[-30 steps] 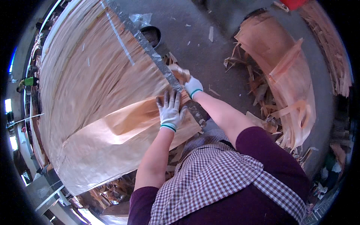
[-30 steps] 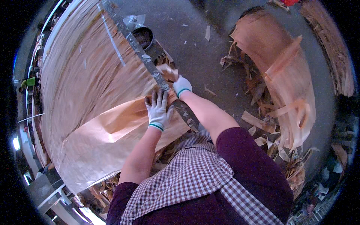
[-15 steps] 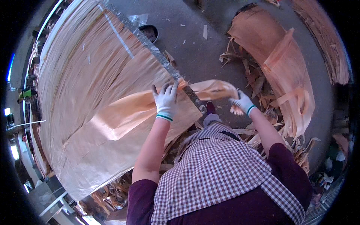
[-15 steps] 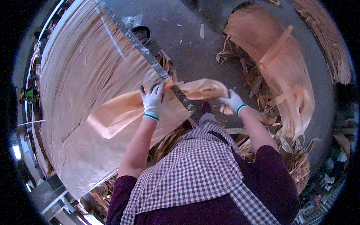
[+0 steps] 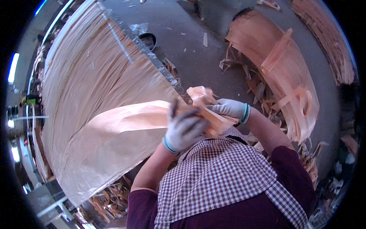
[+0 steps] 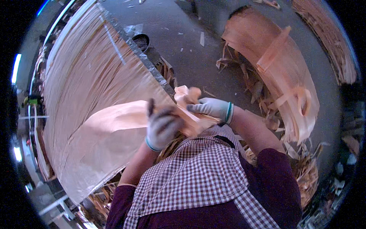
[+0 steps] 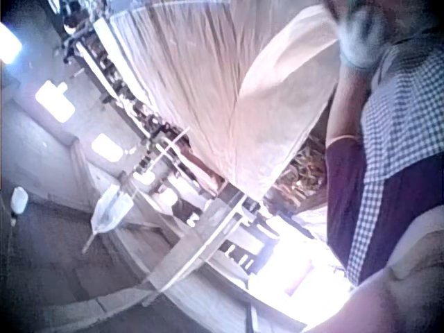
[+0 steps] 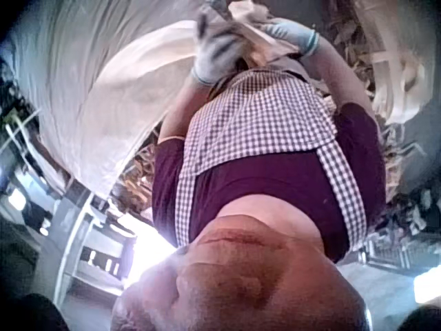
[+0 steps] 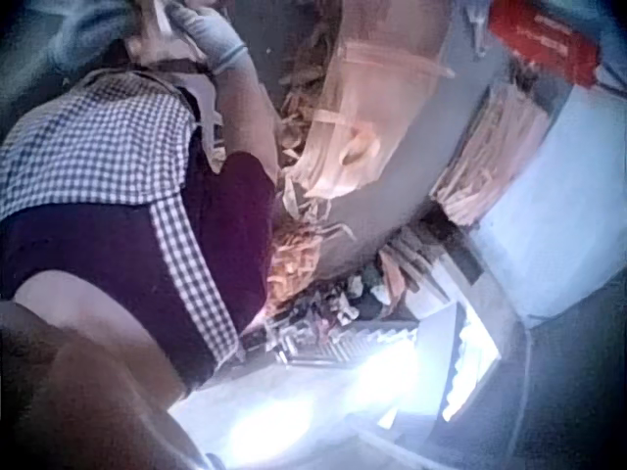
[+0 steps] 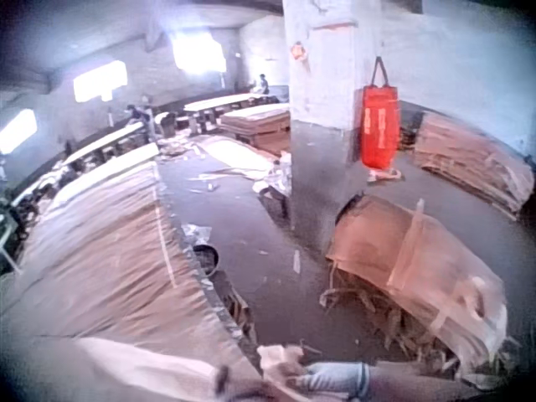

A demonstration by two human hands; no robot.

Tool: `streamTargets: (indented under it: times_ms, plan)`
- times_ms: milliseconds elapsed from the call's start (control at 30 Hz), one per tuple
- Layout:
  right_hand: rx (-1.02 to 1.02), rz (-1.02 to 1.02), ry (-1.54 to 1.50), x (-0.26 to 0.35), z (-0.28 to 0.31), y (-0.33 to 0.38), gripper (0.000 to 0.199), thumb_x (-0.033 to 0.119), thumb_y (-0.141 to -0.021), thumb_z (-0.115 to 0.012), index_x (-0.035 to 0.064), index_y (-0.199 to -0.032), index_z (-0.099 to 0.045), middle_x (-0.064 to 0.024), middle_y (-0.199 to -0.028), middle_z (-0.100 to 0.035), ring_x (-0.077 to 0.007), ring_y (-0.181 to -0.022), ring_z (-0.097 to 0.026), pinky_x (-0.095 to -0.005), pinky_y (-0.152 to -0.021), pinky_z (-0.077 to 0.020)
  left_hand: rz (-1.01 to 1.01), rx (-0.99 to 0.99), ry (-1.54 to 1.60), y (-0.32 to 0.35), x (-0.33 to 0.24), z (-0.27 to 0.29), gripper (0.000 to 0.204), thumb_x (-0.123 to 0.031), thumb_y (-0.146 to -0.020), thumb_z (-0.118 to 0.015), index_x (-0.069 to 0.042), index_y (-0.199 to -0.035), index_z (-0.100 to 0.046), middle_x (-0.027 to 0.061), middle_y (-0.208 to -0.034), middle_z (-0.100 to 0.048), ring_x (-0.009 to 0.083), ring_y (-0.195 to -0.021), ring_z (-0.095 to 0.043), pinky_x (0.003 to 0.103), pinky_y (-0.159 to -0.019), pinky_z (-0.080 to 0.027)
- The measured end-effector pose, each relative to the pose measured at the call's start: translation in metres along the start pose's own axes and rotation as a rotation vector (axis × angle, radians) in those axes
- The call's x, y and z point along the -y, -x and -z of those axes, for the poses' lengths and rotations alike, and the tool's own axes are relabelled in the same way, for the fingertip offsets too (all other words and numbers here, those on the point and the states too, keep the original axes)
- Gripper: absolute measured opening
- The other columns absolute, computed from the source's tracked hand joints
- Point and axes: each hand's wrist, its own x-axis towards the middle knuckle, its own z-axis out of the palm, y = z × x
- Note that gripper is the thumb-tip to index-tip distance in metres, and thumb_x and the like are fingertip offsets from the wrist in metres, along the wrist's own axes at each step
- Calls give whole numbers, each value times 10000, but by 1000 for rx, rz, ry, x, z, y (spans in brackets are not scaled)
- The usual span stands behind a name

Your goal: The person peels back a thin layer of wood veneer from a large stack, uses a utility knife to cut the sheet at the edge, and uses a tape measure to check dimensions before continuing to separate the sheets.

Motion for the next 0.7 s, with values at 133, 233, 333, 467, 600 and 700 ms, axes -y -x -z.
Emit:
streamTargets:
  times_ms: [133,233,333,467,600,700]
  plan:
    - [296,-49,-111,26,-6,16,471,398,-913,-538,43,-1220,-503,-82,-1095,-606,-132,-903,-601,-278,-767,-514,-152,109,2,-15,-51,-44,351,-156,-697,-608,-180,-1044,-651,-11,-1013,-599,204,-1214,-491,621,-1098,-158]
    - [378,-118,294,40,28,22,402,356,-898,-562,19,-1116,-581,-73,-975,-630,-118,-833,-586,-274,-722,-494,-129,93,-50,-40,-75,-81,339,-196,-682,-608,-158,-1015,-658,22,-1061,-606,230,-1224,-482,564,-1080,-246]
    - [455,-226,770,50,67,28,327,281,-822,-611,-6,-973,-653,-58,-835,-629,-112,-754,-548,-284,-676,-461,-74,234,4,-55,-98,-114,353,-233,-672,-657,-176,-1020,-673,-19,-1056,-634,230,-1220,-478,561,-1112,-139]
    - [219,3,1191,59,105,60,319,243,-727,-650,8,-941,-672,-105,-813,-663,-200,-706,-598,-335,-664,-469,89,259,-138,-67,-137,-133,298,-168,-802,-586,-119,-1094,-618,66,-1214,-561,286,-1236,-450,484,-1018,-347]
    - [-145,292,1430,98,137,136,335,201,-723,-624,79,-1034,-649,-170,-868,-665,-310,-777,-639,-372,-694,-482,729,-445,-9,-33,-138,-133,692,-388,-884,-555,-51,-1416,-270,193,-1456,-283,336,-1352,-272,578,-1079,-181]
    - [-347,438,1264,126,158,216,390,136,-704,-637,80,-1090,-632,-109,-869,-682,-171,-796,-642,-304,-712,-490,1298,-870,-88,61,-73,-115,817,-572,-881,-440,-62,-1457,-163,175,-1483,-231,335,-1363,-240,558,-1069,-237]
